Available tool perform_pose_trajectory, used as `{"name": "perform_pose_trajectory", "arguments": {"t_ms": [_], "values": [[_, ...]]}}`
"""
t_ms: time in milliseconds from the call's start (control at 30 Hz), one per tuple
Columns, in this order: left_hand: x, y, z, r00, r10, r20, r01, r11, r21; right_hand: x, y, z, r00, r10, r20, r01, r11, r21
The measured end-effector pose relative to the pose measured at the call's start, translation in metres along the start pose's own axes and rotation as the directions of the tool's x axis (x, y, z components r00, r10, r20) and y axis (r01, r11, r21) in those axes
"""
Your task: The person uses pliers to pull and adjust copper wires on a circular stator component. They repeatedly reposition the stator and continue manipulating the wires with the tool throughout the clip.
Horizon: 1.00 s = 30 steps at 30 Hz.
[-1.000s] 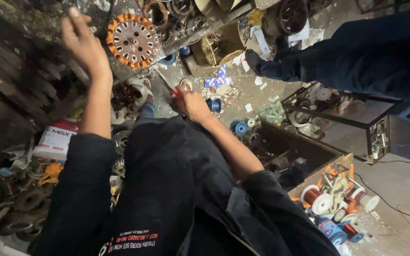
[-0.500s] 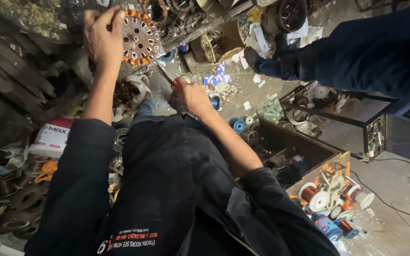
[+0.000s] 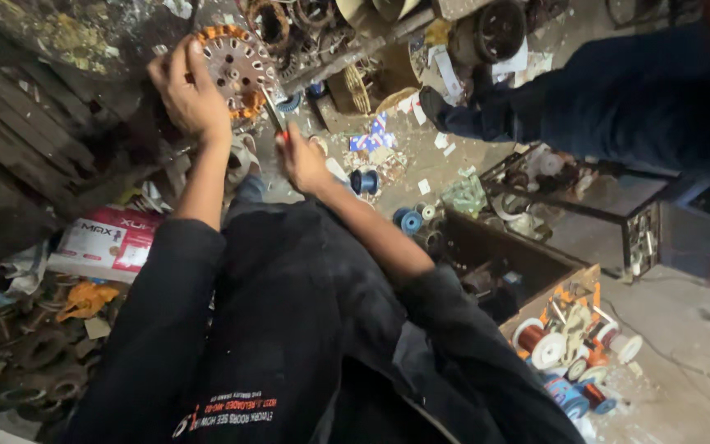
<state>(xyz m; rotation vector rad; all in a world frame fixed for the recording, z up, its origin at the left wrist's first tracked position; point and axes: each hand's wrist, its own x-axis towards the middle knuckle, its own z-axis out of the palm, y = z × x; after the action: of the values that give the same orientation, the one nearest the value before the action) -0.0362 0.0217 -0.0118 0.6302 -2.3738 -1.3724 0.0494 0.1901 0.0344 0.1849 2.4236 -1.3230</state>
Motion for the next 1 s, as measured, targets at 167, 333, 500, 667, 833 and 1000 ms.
{"name": "perform_pose_trajectory", "arguments": {"t_ms": [167, 333, 500, 667, 833, 1000], "values": [[0.0, 0.009, -0.007, 1.0, -0.015, 0.017, 0.016, 1.0, -0.016, -0.008, 0.0, -0.013, 0.983, -0.18, 0.032, 0.177, 0.895, -0.411], [-0.001, 0.011, -0.024, 0.996, -0.077, 0.049, 0.08, 0.994, -0.068, -0.017, -0.001, -0.015, 0.987, -0.129, 0.094, 0.147, 0.966, -0.214], [-0.001, 0.01, -0.035, 0.931, 0.154, 0.332, -0.173, 0.984, 0.028, -0.013, -0.008, 0.001, 0.861, 0.026, 0.507, -0.401, 0.647, 0.648], [-0.007, 0.012, -0.022, 0.969, 0.143, 0.201, -0.117, 0.984, -0.134, -0.006, -0.017, 0.009, 0.991, -0.131, -0.029, 0.13, 0.991, -0.036], [-0.011, 0.015, -0.02, 0.978, 0.144, 0.154, -0.125, 0.984, -0.124, -0.012, -0.003, -0.005, 0.911, -0.404, -0.078, 0.325, 0.822, -0.468], [-0.011, 0.012, -0.033, 0.991, -0.108, -0.076, 0.089, 0.971, -0.22, -0.029, 0.009, -0.013, 1.0, 0.015, -0.027, -0.009, 0.98, 0.199]]}}
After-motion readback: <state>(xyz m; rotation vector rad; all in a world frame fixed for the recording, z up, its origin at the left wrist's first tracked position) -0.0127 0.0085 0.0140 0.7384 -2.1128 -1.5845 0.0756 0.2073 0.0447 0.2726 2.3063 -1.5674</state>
